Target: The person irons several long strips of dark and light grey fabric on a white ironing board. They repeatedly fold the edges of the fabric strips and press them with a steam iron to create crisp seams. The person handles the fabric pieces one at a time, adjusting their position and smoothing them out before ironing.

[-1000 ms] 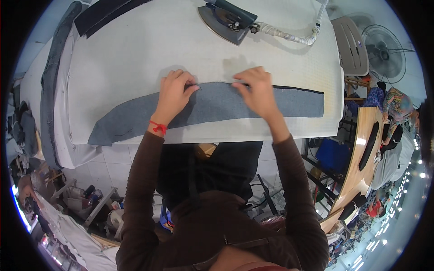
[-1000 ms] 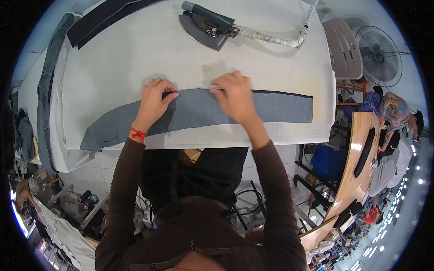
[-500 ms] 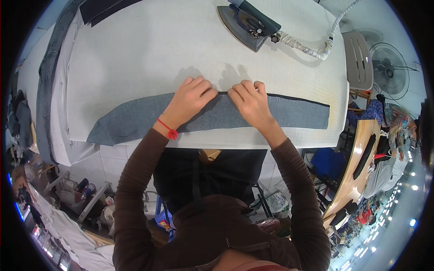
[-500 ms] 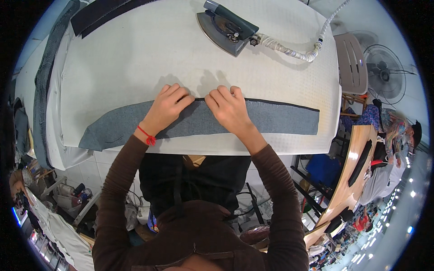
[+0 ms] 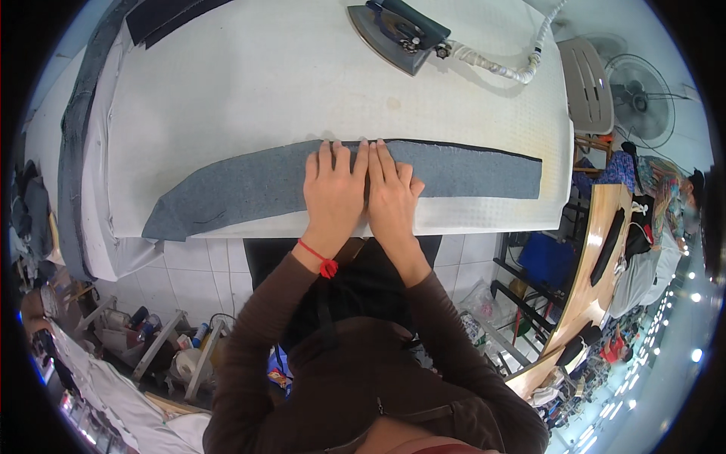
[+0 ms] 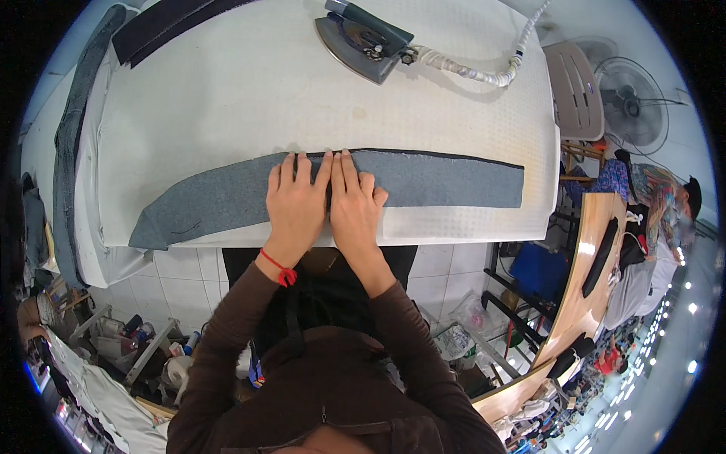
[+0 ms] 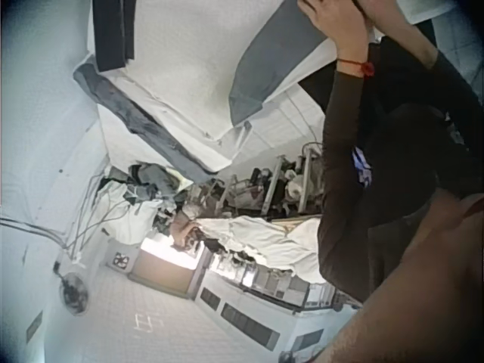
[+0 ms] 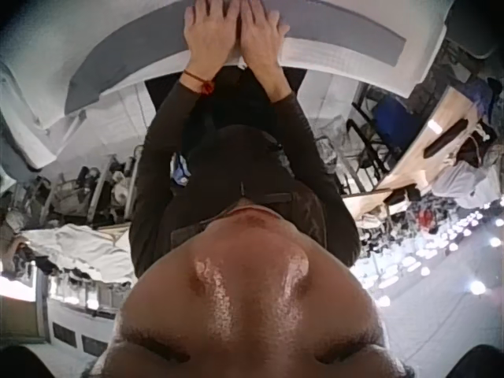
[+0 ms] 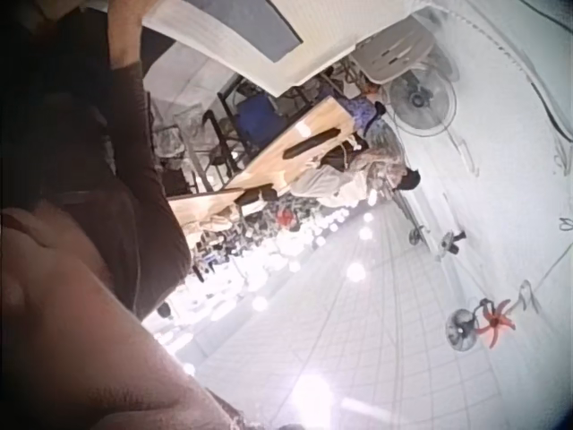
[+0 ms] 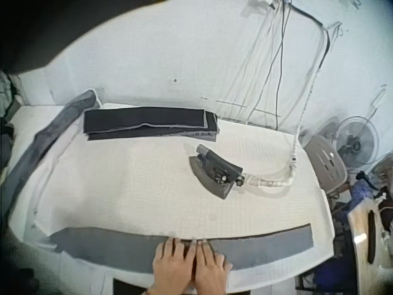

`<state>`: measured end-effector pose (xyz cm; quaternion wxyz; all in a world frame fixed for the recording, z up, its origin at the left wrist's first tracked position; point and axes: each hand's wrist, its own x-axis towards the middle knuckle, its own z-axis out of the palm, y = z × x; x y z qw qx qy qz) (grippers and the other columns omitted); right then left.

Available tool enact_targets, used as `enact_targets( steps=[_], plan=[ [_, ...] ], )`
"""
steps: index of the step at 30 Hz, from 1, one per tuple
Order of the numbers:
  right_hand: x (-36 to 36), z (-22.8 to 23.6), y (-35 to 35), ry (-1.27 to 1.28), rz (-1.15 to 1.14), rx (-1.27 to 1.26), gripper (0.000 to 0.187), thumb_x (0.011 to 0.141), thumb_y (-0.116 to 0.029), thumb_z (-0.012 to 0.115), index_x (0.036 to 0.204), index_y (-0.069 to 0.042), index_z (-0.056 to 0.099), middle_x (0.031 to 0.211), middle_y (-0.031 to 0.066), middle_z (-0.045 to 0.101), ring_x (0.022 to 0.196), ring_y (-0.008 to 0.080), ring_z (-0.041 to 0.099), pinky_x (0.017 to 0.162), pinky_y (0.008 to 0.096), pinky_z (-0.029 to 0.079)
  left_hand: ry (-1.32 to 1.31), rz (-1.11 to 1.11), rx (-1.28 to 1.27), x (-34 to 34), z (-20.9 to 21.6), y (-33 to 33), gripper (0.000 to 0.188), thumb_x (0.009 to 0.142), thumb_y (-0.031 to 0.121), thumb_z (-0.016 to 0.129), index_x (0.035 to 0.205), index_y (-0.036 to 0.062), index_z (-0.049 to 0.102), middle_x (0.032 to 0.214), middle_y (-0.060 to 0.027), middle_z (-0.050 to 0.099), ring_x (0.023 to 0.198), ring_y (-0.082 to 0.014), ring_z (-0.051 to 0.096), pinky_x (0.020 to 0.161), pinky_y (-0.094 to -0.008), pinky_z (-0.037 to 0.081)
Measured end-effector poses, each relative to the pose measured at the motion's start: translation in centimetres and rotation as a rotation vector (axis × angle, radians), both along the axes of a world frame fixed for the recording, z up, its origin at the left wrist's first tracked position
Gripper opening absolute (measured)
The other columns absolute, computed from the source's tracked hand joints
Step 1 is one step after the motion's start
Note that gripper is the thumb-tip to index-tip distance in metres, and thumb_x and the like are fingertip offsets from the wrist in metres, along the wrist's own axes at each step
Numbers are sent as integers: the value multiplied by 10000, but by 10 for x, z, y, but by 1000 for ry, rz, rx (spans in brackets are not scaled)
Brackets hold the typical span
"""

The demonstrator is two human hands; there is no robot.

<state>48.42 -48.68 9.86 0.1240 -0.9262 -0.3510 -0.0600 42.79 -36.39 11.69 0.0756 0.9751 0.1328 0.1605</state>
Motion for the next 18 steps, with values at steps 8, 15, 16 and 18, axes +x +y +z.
enact_targets(
  steps=[8, 15, 16, 18],
  plan=[
    [-3, 1, -12, 238, -32, 91, 693, 988, -86, 708, 1645, 7, 510, 1550, 111, 678, 1121, 270, 571, 934, 471, 363, -44, -5, -130, 13, -23, -18, 528, 1032, 233, 662, 1518, 26, 678, 1404, -198, 679, 1418, -337, 622, 1270, -525, 453],
    [29, 27, -19, 224, 182, -21, 660, 948, -84, 736, 1571, 22, 546, 1331, 135, 758, 1103, 339, 616, 884, 513, 425, 35, 26, -151, 2, -21, -26, 596, 1034, 252, 707, 1604, 107, 618, 1451, -154, 685, 1464, -330, 600, 1280, -604, 408],
    [48, 40, -16, 289, 248, -71, 521, 1032, -84, 689, 1541, -35, 590, 1356, 174, 758, 1108, 378, 623, 902, 536, 437, 46, 43, -163, -1, -20, -26, 593, 1040, 259, 708, 1608, 118, 617, 1456, -150, 683, 1467, -331, 598, 1282, -615, 399],
    [99, 65, 7, 161, 215, 43, 414, 1073, -164, 699, 1466, -38, 665, 1294, 198, 777, 1058, 407, 664, 924, 535, 478, 52, 46, -184, -3, -21, -27, 585, 1053, 270, 704, 1615, 133, 614, 1465, -147, 680, 1471, -334, 595, 1286, -626, 388]
  ],
)
